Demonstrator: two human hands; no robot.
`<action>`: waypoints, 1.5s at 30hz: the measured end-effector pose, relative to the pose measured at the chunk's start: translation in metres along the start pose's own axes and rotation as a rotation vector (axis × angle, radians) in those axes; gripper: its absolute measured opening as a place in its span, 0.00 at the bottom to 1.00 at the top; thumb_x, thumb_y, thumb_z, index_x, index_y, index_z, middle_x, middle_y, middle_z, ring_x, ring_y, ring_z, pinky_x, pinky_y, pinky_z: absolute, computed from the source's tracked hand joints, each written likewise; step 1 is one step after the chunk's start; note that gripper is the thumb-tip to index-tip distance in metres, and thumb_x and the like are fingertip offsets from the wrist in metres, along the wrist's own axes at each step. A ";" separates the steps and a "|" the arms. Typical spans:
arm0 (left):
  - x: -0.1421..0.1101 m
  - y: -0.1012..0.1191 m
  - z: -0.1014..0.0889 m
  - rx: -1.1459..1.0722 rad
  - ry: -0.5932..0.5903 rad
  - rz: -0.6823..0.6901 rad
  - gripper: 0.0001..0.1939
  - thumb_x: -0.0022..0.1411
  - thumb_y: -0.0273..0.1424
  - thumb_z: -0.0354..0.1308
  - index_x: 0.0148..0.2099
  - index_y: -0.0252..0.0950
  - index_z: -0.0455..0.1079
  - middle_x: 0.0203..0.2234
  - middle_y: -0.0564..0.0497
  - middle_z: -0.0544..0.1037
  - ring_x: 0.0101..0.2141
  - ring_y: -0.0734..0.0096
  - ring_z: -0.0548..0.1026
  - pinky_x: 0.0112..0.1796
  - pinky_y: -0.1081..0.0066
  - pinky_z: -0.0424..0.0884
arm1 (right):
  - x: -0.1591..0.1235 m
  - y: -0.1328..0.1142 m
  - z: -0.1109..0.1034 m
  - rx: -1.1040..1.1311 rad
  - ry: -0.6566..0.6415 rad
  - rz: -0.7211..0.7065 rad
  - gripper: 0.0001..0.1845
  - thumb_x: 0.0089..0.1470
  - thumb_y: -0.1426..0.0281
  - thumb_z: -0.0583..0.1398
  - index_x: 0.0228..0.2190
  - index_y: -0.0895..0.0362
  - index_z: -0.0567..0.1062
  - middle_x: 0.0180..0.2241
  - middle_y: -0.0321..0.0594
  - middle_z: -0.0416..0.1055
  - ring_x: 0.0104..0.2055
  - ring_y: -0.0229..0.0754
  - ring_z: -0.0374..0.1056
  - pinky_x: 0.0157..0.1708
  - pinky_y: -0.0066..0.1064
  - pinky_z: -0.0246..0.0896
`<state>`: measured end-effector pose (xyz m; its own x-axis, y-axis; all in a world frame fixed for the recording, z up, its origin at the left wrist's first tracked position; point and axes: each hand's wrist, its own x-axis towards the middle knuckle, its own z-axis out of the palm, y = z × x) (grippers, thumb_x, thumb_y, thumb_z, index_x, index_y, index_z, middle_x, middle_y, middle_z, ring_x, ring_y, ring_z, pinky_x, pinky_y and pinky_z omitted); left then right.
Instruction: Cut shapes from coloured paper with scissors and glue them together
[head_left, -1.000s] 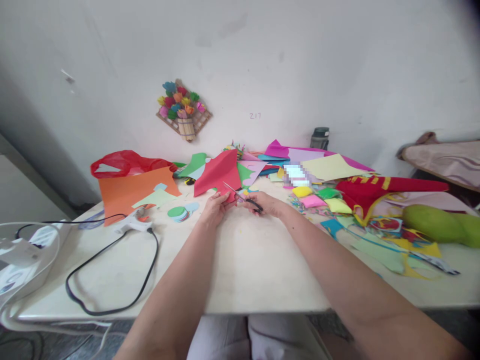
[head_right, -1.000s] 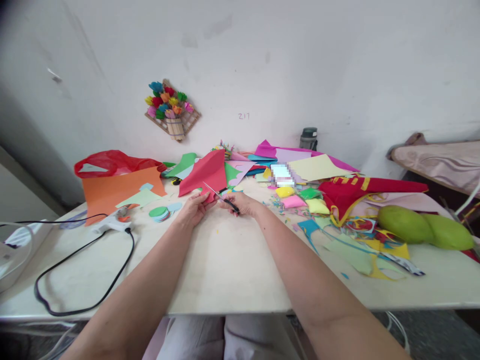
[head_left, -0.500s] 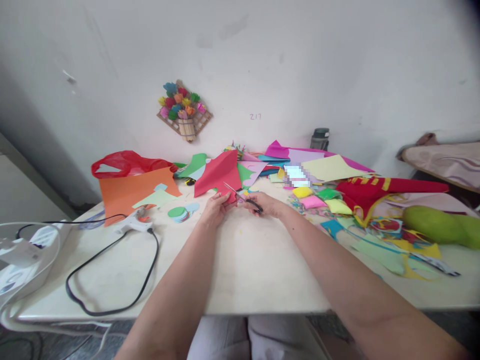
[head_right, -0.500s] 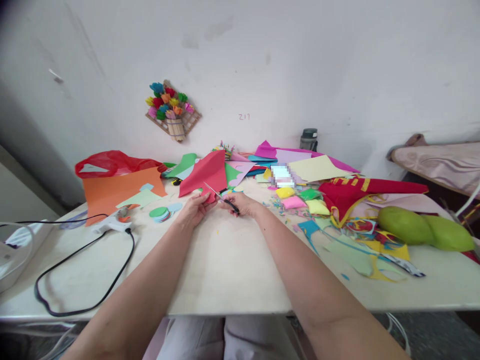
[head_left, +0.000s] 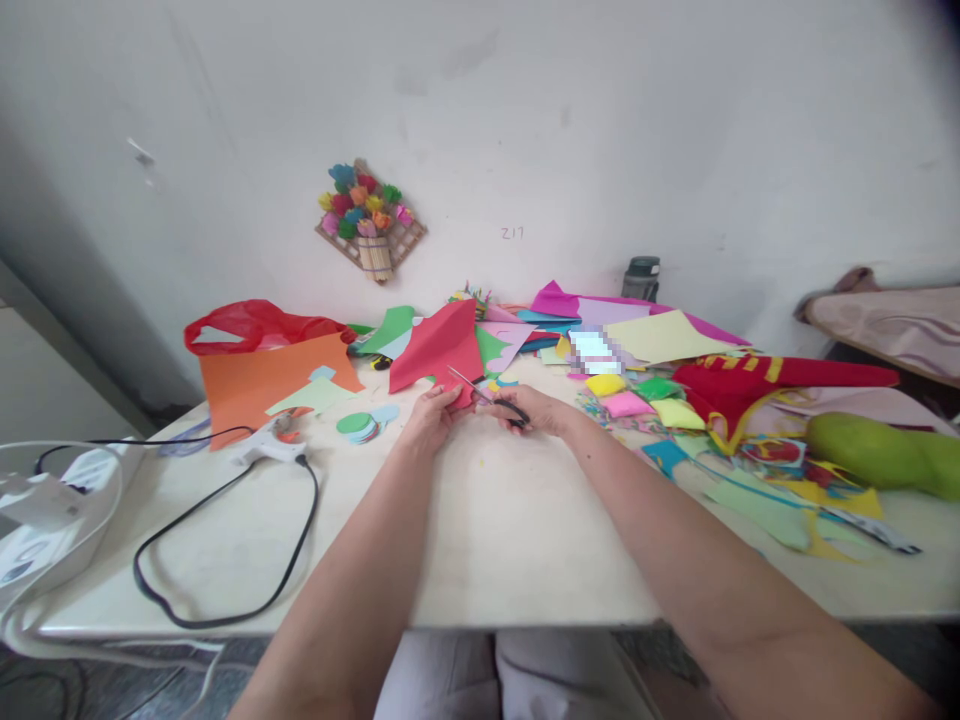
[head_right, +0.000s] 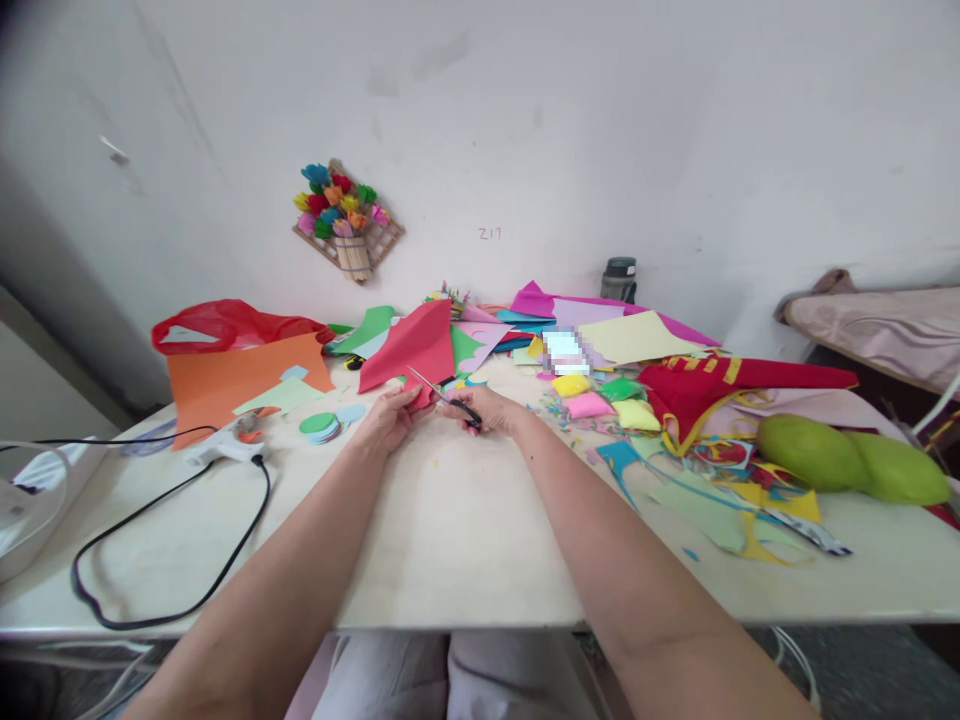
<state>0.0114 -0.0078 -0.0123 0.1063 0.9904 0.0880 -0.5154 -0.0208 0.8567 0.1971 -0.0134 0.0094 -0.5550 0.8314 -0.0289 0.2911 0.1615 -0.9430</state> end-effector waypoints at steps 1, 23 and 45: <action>0.000 0.000 0.000 0.002 -0.002 -0.004 0.03 0.49 0.23 0.60 0.30 0.28 0.71 0.25 0.46 0.78 0.29 0.67 0.76 0.37 0.65 0.74 | 0.000 0.000 0.000 -0.002 0.000 0.001 0.14 0.45 0.61 0.60 0.24 0.57 0.64 0.13 0.28 0.61 0.12 0.28 0.55 0.10 0.19 0.44; 0.000 -0.001 0.000 0.007 0.013 -0.022 0.03 0.49 0.23 0.61 0.30 0.29 0.72 0.26 0.47 0.78 0.28 0.70 0.76 0.36 0.68 0.74 | -0.003 -0.010 0.005 0.054 0.037 0.013 0.13 0.44 0.64 0.61 0.22 0.58 0.64 0.11 0.26 0.58 0.11 0.28 0.51 0.09 0.20 0.44; -0.001 -0.002 -0.001 0.025 -0.057 -0.030 0.02 0.49 0.23 0.62 0.29 0.30 0.71 0.25 0.47 0.78 0.25 0.70 0.76 0.34 0.68 0.75 | -0.002 -0.004 0.002 0.054 0.033 0.015 0.13 0.44 0.62 0.60 0.24 0.58 0.65 0.12 0.28 0.61 0.11 0.28 0.54 0.09 0.19 0.42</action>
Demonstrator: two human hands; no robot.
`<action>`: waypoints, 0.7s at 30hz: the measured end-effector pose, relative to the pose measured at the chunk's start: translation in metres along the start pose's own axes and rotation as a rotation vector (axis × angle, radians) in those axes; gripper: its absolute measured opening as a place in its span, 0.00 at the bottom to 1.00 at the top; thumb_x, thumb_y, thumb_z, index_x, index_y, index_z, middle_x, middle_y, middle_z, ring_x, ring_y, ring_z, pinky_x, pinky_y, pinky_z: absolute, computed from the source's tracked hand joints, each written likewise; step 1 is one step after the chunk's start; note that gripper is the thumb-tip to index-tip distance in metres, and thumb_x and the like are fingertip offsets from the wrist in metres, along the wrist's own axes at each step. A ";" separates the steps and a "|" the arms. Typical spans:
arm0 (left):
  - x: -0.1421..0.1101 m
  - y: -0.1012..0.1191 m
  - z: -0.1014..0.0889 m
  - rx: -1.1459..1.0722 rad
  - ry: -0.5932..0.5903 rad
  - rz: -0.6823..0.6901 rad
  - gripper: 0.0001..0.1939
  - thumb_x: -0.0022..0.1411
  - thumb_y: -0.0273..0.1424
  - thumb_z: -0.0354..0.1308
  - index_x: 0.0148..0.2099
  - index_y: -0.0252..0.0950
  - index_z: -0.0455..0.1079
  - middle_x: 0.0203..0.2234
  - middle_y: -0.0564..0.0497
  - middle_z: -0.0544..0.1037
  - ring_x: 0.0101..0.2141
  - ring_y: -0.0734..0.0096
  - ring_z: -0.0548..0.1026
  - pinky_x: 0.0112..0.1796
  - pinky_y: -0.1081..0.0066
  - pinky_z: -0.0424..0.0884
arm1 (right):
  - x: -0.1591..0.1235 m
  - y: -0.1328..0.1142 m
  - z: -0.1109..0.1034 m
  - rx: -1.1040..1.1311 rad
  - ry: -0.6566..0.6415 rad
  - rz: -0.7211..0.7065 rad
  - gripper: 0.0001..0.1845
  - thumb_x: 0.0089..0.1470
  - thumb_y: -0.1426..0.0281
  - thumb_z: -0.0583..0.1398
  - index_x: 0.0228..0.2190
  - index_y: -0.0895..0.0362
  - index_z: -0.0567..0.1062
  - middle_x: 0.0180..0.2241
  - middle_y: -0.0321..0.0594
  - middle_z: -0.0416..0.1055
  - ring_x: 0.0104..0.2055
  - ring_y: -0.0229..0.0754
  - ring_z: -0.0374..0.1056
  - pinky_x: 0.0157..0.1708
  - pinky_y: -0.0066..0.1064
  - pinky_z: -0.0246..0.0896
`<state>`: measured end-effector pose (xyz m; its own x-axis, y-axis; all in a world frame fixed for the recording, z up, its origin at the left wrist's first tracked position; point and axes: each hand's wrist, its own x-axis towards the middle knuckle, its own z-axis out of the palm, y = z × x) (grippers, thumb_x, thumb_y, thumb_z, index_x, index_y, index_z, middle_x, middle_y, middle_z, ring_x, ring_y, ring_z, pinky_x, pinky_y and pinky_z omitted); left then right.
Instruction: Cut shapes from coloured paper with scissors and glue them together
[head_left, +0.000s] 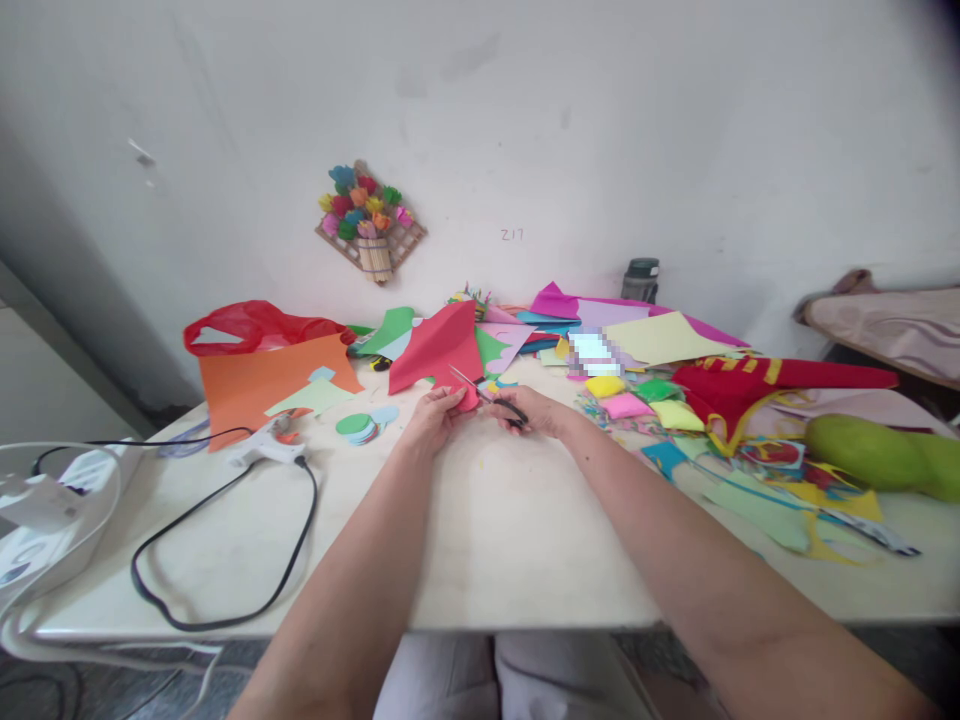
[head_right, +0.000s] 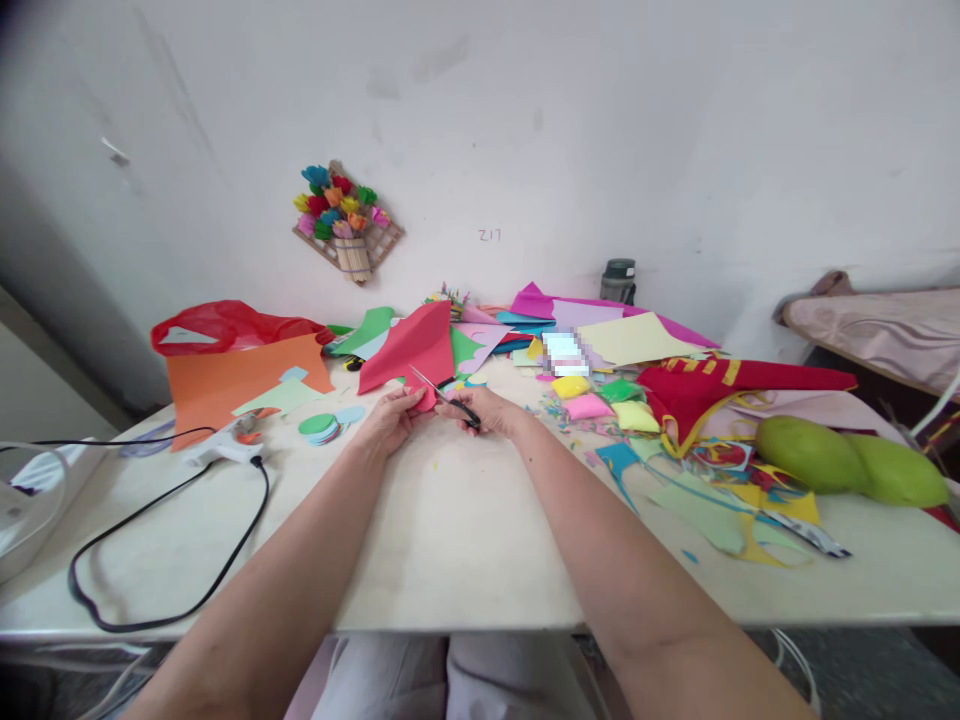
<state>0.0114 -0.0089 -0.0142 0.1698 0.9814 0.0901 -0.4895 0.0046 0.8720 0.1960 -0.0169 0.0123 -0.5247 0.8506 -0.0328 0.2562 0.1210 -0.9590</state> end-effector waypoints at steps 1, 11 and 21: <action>0.000 0.000 0.000 0.000 -0.001 0.003 0.03 0.49 0.24 0.62 0.29 0.30 0.71 0.25 0.47 0.78 0.25 0.71 0.76 0.33 0.68 0.75 | 0.000 0.000 0.000 -0.004 0.002 0.000 0.13 0.43 0.62 0.60 0.24 0.58 0.65 0.12 0.28 0.60 0.11 0.28 0.53 0.09 0.19 0.42; 0.000 0.000 0.001 -0.004 0.003 -0.001 0.04 0.48 0.24 0.63 0.27 0.30 0.70 0.23 0.49 0.77 0.25 0.72 0.75 0.31 0.71 0.74 | -0.001 -0.005 0.004 0.034 0.018 0.007 0.12 0.42 0.64 0.61 0.22 0.58 0.64 0.10 0.26 0.58 0.11 0.28 0.51 0.09 0.20 0.43; 0.000 0.000 0.000 0.018 0.004 -0.005 0.04 0.48 0.24 0.63 0.26 0.30 0.70 0.23 0.48 0.77 0.26 0.72 0.75 0.32 0.71 0.74 | 0.001 -0.004 0.004 0.038 0.031 0.000 0.11 0.43 0.65 0.61 0.23 0.58 0.65 0.11 0.26 0.57 0.11 0.28 0.51 0.10 0.20 0.44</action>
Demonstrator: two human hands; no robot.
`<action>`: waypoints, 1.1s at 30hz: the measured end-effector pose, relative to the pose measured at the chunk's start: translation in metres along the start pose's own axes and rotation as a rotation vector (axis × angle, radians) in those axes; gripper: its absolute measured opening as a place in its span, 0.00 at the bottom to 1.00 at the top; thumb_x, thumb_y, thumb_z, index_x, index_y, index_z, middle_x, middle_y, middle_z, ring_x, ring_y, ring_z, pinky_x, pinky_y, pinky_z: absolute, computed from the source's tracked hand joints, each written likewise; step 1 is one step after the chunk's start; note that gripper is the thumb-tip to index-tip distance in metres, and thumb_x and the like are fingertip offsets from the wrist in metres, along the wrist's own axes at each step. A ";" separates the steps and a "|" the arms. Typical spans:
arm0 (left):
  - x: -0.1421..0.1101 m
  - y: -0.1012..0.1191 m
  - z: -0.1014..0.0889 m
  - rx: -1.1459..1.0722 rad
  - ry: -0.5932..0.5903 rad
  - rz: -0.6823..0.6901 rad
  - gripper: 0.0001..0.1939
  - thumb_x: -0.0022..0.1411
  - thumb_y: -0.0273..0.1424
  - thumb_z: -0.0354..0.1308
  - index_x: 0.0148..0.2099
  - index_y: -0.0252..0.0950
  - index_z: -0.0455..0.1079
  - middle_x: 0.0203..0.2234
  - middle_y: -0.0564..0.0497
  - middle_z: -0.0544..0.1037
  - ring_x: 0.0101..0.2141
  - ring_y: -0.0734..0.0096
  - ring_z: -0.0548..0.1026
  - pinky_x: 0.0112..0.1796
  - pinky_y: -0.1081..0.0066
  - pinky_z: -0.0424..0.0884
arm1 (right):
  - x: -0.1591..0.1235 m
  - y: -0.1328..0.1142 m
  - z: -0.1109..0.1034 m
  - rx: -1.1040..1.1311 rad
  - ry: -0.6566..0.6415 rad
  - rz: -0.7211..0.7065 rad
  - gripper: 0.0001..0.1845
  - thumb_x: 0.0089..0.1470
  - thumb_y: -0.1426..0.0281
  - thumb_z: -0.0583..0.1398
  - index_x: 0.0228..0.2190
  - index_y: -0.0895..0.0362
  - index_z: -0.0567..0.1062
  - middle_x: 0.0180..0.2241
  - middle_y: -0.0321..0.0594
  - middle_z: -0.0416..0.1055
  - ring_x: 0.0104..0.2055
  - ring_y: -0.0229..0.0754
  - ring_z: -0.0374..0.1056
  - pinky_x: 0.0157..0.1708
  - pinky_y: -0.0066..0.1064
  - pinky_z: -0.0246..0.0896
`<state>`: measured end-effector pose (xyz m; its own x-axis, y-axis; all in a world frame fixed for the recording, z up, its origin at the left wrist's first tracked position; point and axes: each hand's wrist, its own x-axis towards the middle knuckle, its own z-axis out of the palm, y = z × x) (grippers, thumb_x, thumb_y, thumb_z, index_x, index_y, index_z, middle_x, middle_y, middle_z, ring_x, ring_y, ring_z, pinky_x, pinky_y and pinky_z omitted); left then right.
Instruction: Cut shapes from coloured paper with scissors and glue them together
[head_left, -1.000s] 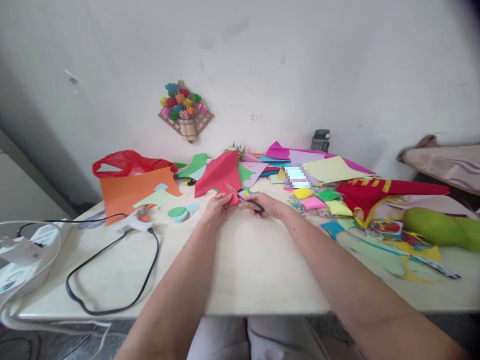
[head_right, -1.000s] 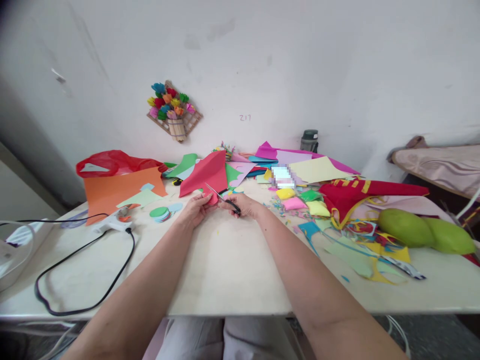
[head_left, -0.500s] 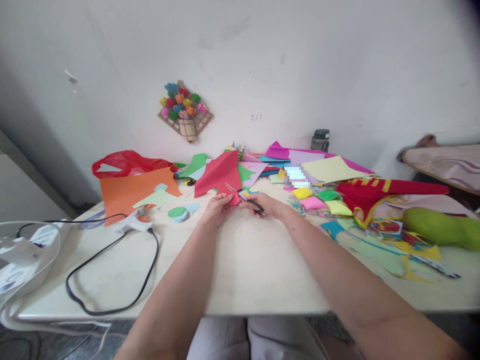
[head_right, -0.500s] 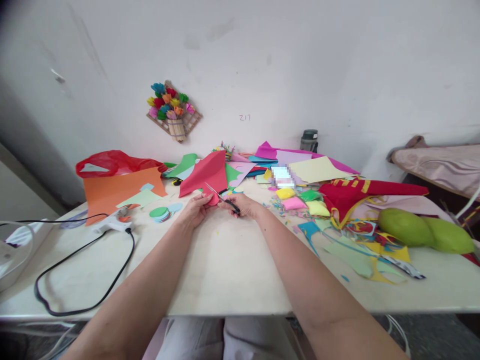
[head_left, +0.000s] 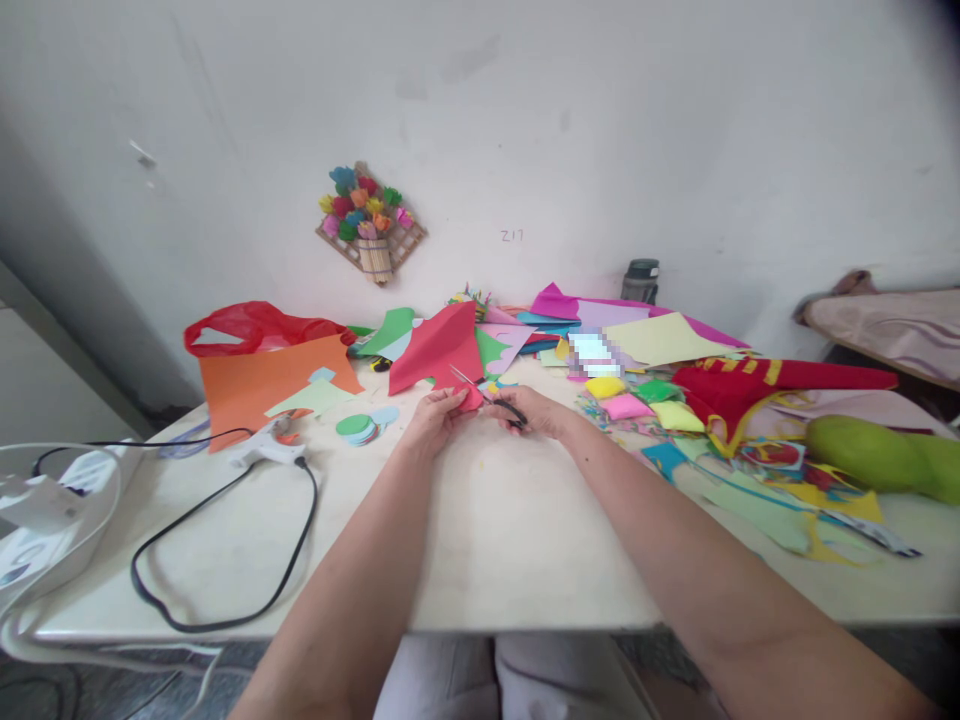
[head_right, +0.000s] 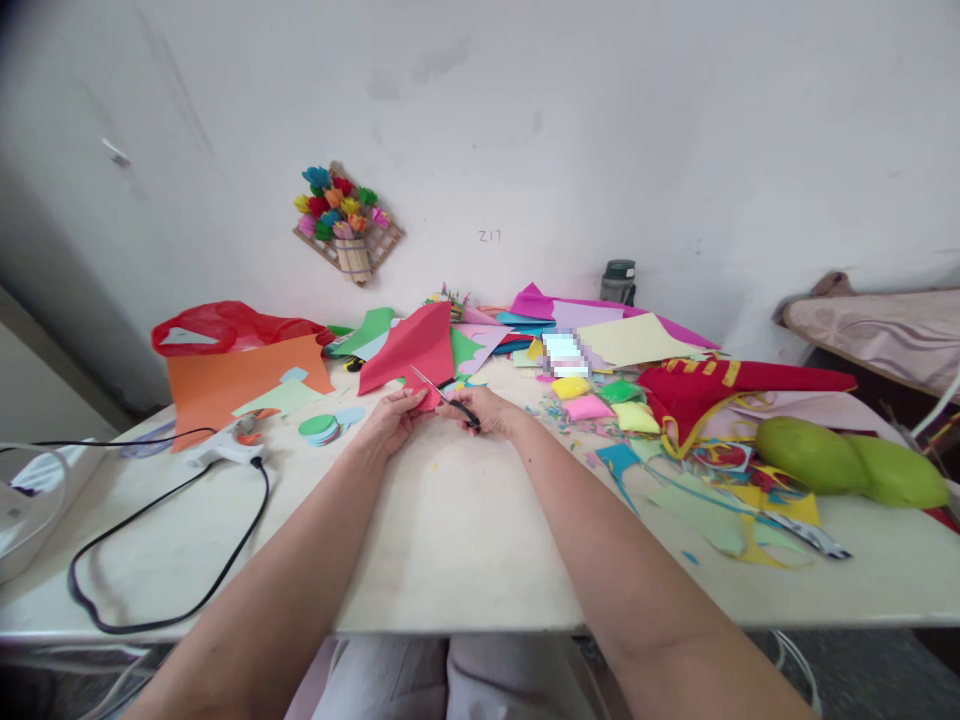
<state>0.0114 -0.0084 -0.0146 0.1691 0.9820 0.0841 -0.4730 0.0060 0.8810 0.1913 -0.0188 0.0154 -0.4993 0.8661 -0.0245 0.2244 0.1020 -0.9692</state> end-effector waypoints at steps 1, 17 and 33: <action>0.000 0.000 0.000 0.005 0.004 -0.001 0.04 0.48 0.24 0.63 0.26 0.30 0.70 0.24 0.49 0.77 0.26 0.72 0.75 0.31 0.71 0.74 | 0.000 -0.001 0.000 0.002 -0.001 0.003 0.11 0.43 0.65 0.61 0.23 0.58 0.65 0.10 0.26 0.57 0.11 0.28 0.51 0.10 0.20 0.44; -0.002 0.002 0.004 0.024 0.012 0.009 0.07 0.45 0.27 0.65 0.29 0.30 0.71 0.23 0.50 0.77 0.24 0.72 0.75 0.29 0.72 0.73 | 0.000 0.003 -0.001 -0.046 -0.005 0.039 0.12 0.46 0.62 0.59 0.25 0.57 0.64 0.12 0.27 0.61 0.11 0.28 0.54 0.09 0.18 0.43; -0.002 0.001 0.004 0.019 0.043 0.018 0.09 0.42 0.27 0.66 0.27 0.31 0.70 0.21 0.51 0.76 0.24 0.73 0.74 0.30 0.72 0.72 | 0.001 0.002 0.002 -0.023 0.022 0.040 0.14 0.44 0.62 0.61 0.22 0.57 0.63 0.11 0.27 0.58 0.11 0.28 0.52 0.10 0.20 0.46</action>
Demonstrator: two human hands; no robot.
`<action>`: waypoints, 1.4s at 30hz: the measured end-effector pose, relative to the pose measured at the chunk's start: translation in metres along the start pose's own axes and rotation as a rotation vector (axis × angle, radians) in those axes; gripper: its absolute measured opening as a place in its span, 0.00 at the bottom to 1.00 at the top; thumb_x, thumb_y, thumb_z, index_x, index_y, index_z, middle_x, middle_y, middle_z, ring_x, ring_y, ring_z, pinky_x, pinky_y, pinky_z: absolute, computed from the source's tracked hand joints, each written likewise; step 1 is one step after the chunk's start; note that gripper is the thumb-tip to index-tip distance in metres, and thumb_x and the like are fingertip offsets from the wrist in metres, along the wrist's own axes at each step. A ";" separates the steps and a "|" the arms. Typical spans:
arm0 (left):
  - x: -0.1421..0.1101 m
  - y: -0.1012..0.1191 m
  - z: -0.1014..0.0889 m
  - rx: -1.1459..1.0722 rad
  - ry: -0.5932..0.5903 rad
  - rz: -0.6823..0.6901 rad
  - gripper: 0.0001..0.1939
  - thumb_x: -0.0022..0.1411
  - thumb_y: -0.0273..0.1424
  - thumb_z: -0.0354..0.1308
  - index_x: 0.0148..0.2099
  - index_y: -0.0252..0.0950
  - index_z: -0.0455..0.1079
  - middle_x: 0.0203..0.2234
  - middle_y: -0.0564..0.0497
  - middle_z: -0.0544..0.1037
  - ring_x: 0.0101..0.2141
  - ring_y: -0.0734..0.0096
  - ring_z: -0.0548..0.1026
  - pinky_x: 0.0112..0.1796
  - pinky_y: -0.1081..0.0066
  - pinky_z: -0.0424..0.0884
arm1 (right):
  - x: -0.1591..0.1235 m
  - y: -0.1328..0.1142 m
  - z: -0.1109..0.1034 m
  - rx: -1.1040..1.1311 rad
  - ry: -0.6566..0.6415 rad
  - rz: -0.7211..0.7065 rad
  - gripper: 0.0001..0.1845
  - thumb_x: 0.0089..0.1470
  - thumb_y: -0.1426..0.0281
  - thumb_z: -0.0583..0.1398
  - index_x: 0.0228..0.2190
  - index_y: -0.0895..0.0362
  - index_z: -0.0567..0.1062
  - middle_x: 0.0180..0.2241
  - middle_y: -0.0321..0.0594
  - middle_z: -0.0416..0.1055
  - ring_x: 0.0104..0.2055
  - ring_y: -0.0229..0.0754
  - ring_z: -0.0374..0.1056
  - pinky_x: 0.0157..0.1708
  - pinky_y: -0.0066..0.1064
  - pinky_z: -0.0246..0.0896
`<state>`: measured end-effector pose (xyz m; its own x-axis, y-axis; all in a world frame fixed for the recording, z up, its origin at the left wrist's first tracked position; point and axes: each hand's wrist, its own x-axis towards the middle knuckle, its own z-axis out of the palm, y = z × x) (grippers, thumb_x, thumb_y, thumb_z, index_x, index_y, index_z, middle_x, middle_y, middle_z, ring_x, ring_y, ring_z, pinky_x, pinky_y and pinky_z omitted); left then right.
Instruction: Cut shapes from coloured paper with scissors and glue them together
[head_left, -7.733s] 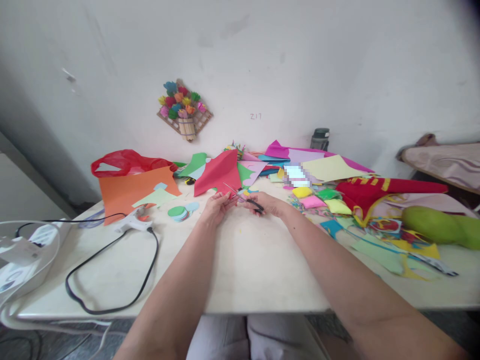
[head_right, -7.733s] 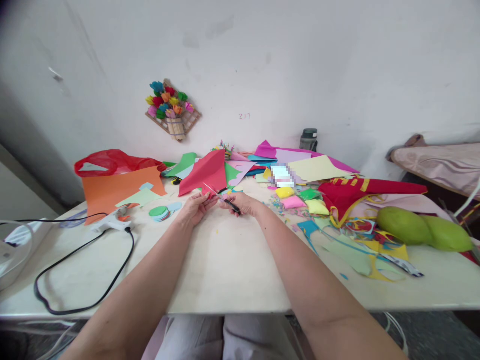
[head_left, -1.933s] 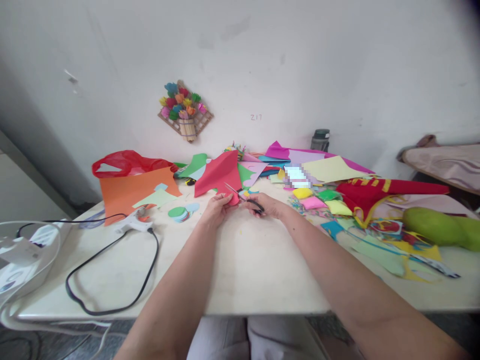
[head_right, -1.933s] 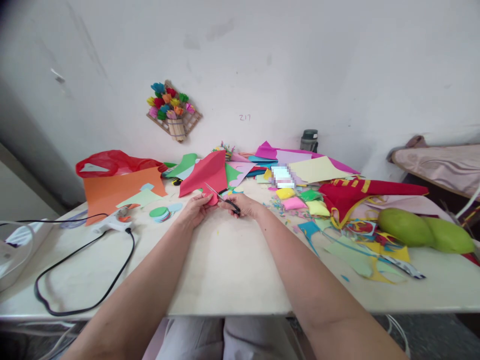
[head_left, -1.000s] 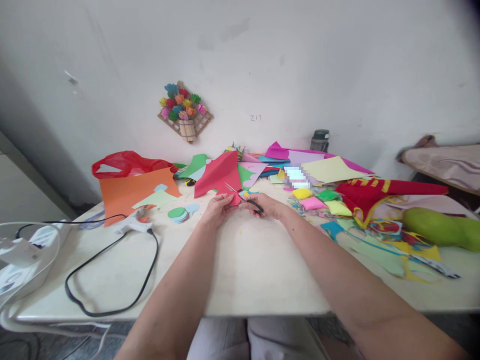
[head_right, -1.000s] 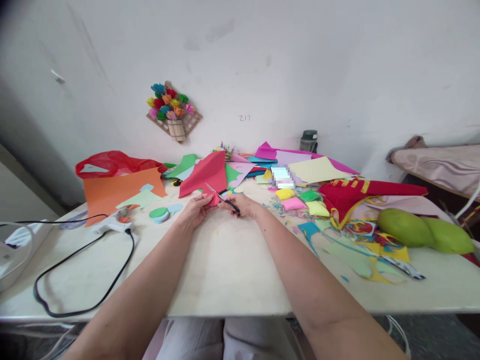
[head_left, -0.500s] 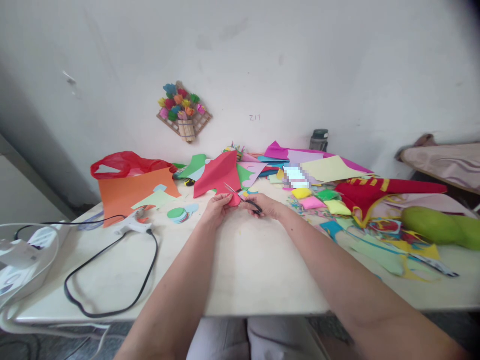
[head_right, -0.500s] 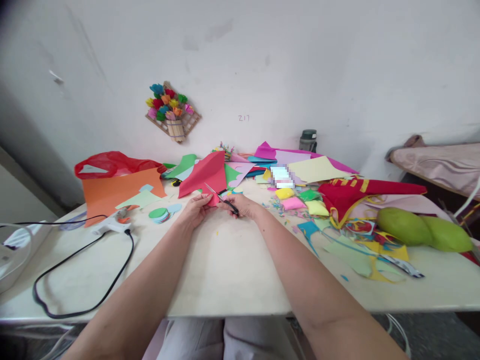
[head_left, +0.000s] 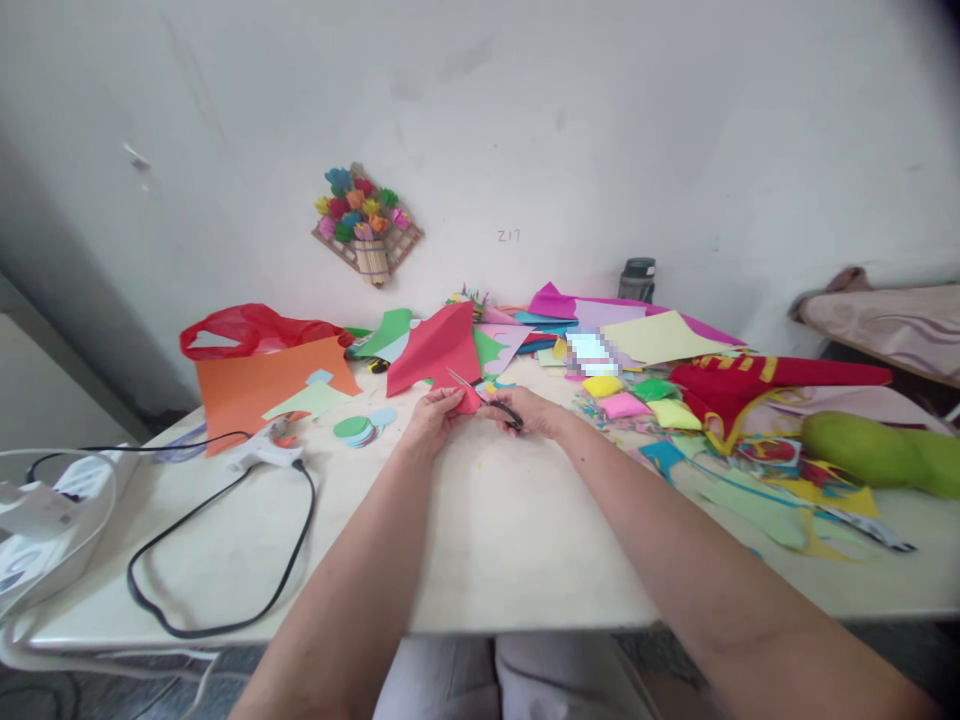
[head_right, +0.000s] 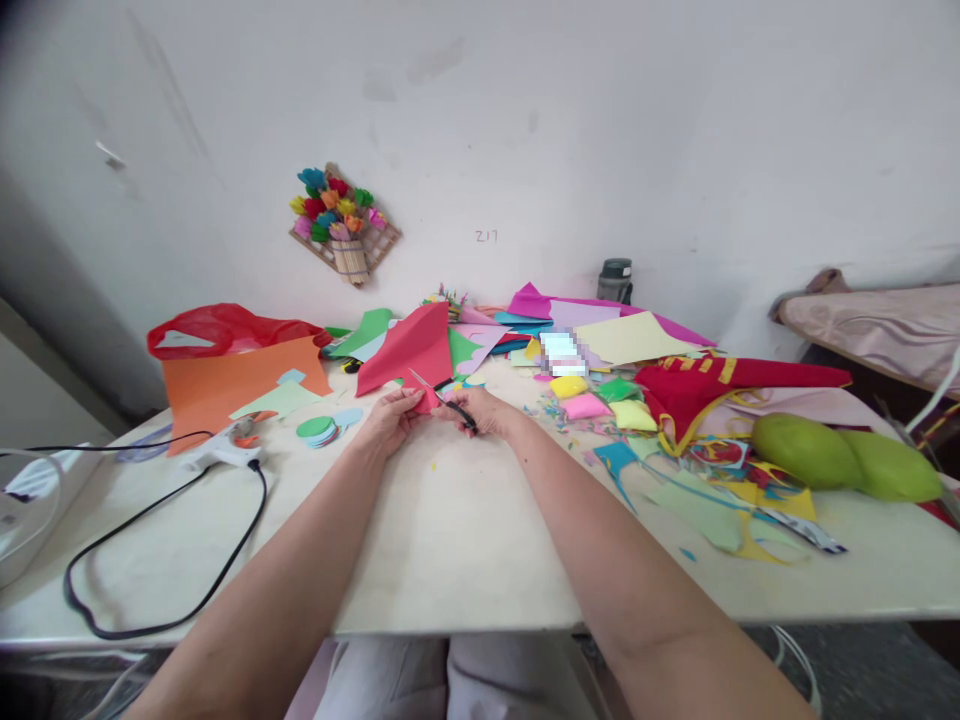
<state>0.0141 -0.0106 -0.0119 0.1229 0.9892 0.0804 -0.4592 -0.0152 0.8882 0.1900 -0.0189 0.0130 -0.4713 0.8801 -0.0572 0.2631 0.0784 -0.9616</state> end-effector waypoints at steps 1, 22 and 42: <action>0.000 0.000 0.000 0.002 0.005 0.006 0.09 0.42 0.27 0.67 0.27 0.31 0.70 0.21 0.51 0.76 0.24 0.72 0.74 0.29 0.72 0.72 | 0.000 0.000 0.000 -0.003 0.001 -0.002 0.14 0.44 0.62 0.62 0.21 0.57 0.63 0.11 0.27 0.58 0.11 0.28 0.52 0.10 0.20 0.46; -0.001 0.000 0.004 0.281 -0.069 0.062 0.22 0.38 0.32 0.69 0.39 0.31 0.74 0.26 0.50 0.77 0.25 0.74 0.73 0.31 0.71 0.71 | 0.006 0.005 -0.016 0.212 0.313 -0.162 0.20 0.31 0.72 0.68 0.28 0.59 0.66 0.16 0.28 0.66 0.17 0.31 0.61 0.17 0.21 0.53; -0.003 -0.002 0.010 0.385 -0.163 0.006 0.13 0.40 0.33 0.67 0.26 0.31 0.70 0.21 0.50 0.76 0.23 0.72 0.73 0.29 0.73 0.67 | 0.010 -0.001 -0.004 0.255 0.390 -0.193 0.17 0.32 0.79 0.58 0.30 0.58 0.66 0.16 0.25 0.63 0.17 0.31 0.59 0.18 0.23 0.55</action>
<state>0.0231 -0.0152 -0.0096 0.2731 0.9533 0.1292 -0.1019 -0.1049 0.9892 0.1888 -0.0081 0.0143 -0.1287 0.9741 0.1859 -0.0351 0.1829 -0.9825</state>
